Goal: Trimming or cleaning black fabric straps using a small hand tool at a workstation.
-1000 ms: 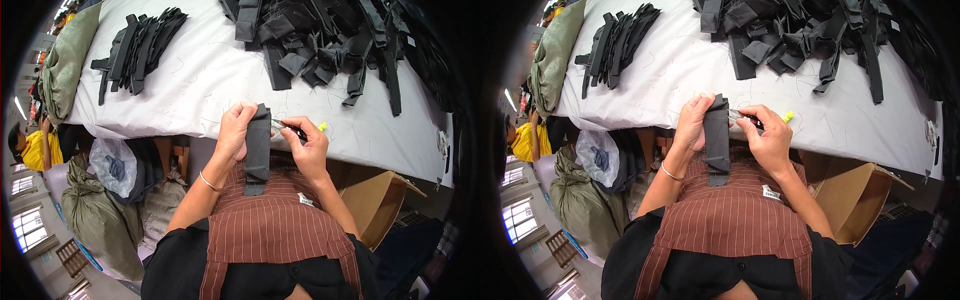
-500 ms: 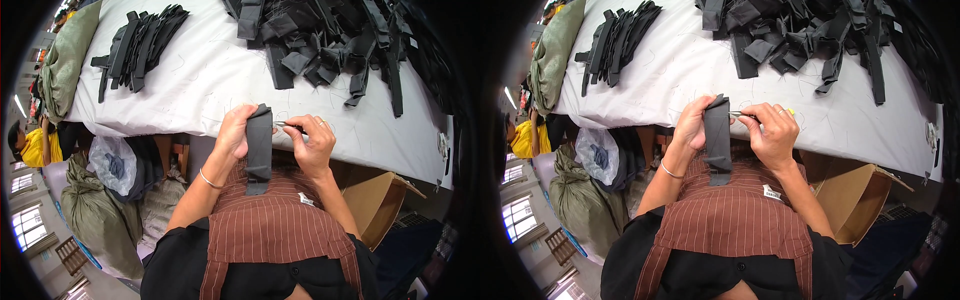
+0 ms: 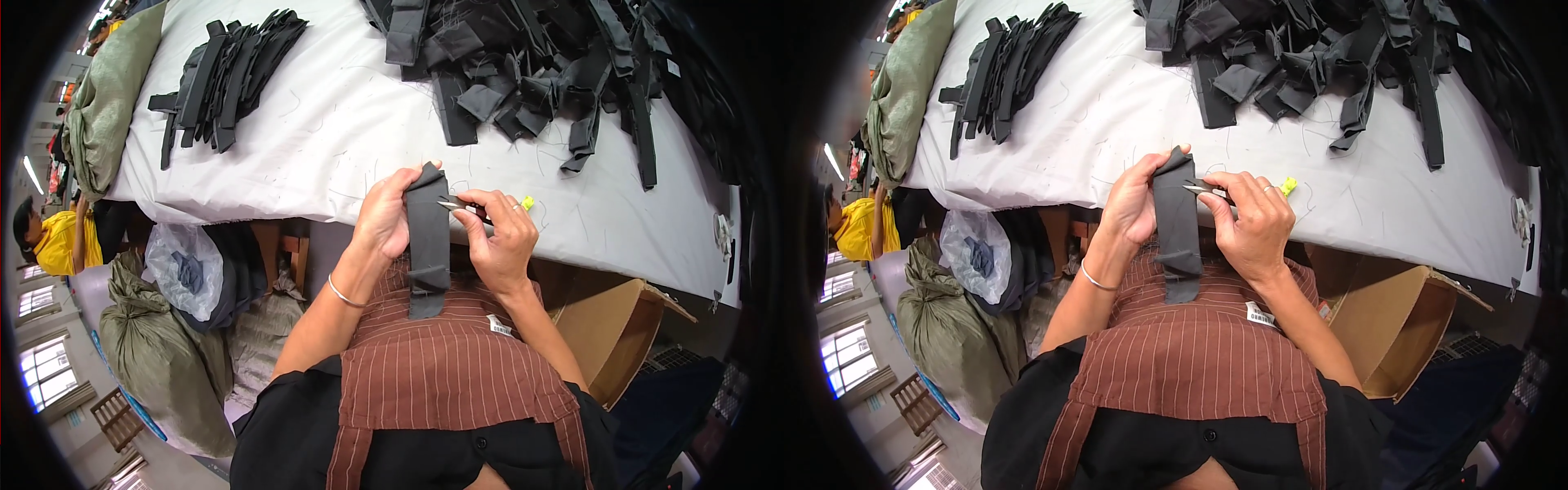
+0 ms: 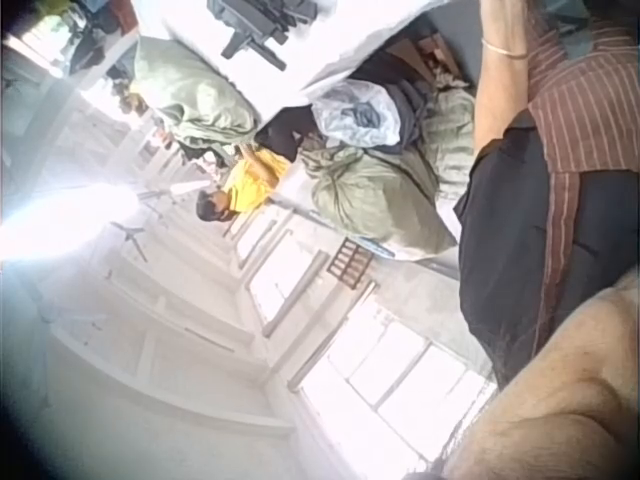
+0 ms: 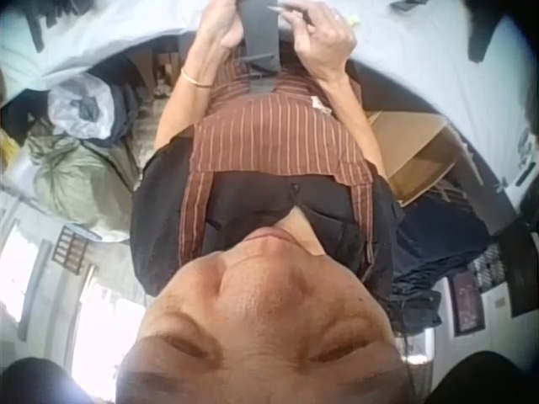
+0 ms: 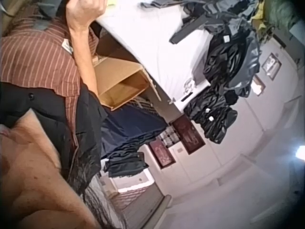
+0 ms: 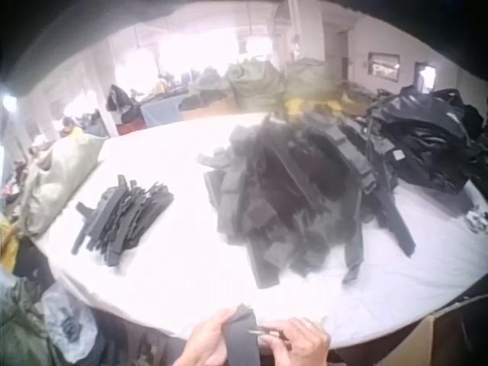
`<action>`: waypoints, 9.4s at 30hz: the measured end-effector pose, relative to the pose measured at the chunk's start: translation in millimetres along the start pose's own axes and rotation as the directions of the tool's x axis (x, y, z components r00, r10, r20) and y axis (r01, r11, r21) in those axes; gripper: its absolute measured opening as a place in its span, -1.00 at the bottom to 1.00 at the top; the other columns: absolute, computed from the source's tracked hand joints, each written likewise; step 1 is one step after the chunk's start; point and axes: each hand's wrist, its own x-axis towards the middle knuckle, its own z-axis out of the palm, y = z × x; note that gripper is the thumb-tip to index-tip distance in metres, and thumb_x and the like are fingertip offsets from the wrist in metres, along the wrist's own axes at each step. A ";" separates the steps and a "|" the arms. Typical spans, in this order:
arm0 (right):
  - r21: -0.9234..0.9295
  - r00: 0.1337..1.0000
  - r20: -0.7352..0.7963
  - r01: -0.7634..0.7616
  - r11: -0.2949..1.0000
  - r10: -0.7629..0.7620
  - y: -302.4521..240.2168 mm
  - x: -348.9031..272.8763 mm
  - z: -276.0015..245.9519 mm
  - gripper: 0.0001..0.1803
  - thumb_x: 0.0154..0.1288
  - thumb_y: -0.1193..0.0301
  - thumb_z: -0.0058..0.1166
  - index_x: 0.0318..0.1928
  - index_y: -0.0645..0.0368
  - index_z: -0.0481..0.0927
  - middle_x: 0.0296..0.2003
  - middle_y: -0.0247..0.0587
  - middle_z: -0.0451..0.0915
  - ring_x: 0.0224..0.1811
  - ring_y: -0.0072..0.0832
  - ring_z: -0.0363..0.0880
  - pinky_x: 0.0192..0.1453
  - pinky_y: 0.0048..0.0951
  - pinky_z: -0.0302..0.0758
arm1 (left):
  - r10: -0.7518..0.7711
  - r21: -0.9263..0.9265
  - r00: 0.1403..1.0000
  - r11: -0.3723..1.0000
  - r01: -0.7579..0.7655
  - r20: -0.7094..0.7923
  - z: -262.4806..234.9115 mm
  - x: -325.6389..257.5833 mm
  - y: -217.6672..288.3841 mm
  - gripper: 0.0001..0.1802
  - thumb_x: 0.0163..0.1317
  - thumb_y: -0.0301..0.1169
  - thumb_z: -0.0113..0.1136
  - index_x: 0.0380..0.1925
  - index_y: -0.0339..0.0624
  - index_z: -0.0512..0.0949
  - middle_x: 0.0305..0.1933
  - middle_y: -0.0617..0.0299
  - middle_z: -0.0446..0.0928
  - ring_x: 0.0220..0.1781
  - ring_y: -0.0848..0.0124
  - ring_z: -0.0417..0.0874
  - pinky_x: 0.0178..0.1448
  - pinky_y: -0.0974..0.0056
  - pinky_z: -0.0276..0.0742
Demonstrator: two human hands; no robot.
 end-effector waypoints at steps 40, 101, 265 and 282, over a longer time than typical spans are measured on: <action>-0.044 0.997 0.080 0.001 0.999 0.003 -16.4 -4.6 2.5 -0.64 0.10 0.48 0.24 -0.06 -0.13 0.68 -0.61 -0.33 0.33 -0.57 -0.40 0.36 -0.45 -0.37 0.29 | 0.086 -0.039 0.996 0.995 -0.087 -0.033 7.1 -12.1 -6.5 -0.73 0.34 -0.36 0.01 -0.13 -0.37 0.52 -0.20 0.17 0.54 -0.22 0.45 0.56 -0.10 0.34 0.56; 0.681 0.807 0.473 -0.589 0.434 0.353 -0.5 11.5 -3.1 -0.76 0.30 0.44 0.17 -0.04 0.19 0.55 -0.50 -0.38 0.53 -0.51 -0.70 0.46 -0.41 -0.62 0.43 | -0.018 0.109 0.949 0.994 -0.017 0.315 1.7 -35.5 -7.5 -0.44 0.46 -0.08 -0.15 0.22 -0.34 0.28 0.00 0.06 0.48 0.00 0.31 0.57 0.10 0.25 0.54; 0.360 0.951 0.241 -0.272 0.893 0.193 4.6 19.0 -42.5 -0.75 0.21 0.47 0.17 -0.07 0.16 0.62 -0.24 -0.20 0.66 -0.28 -0.43 0.62 -0.15 -0.50 0.50 | 0.560 0.290 0.802 0.748 -0.597 0.209 29.5 -33.4 6.4 -0.64 0.08 -0.65 0.31 -0.08 -0.33 0.49 -0.18 0.06 0.65 -0.11 0.40 0.66 0.08 0.34 0.51; -0.036 0.980 0.103 -0.166 0.986 0.168 -6.4 21.3 -38.6 -0.89 0.14 0.40 0.23 -0.30 0.08 0.63 -0.45 -0.34 0.61 -0.47 -0.35 0.54 -0.40 -0.38 0.40 | 0.575 0.291 0.784 0.728 -0.621 0.235 28.0 -29.4 -1.9 -0.59 0.07 -0.68 0.30 -0.04 -0.35 0.46 -0.07 0.05 0.60 -0.02 0.35 0.63 0.16 0.28 0.49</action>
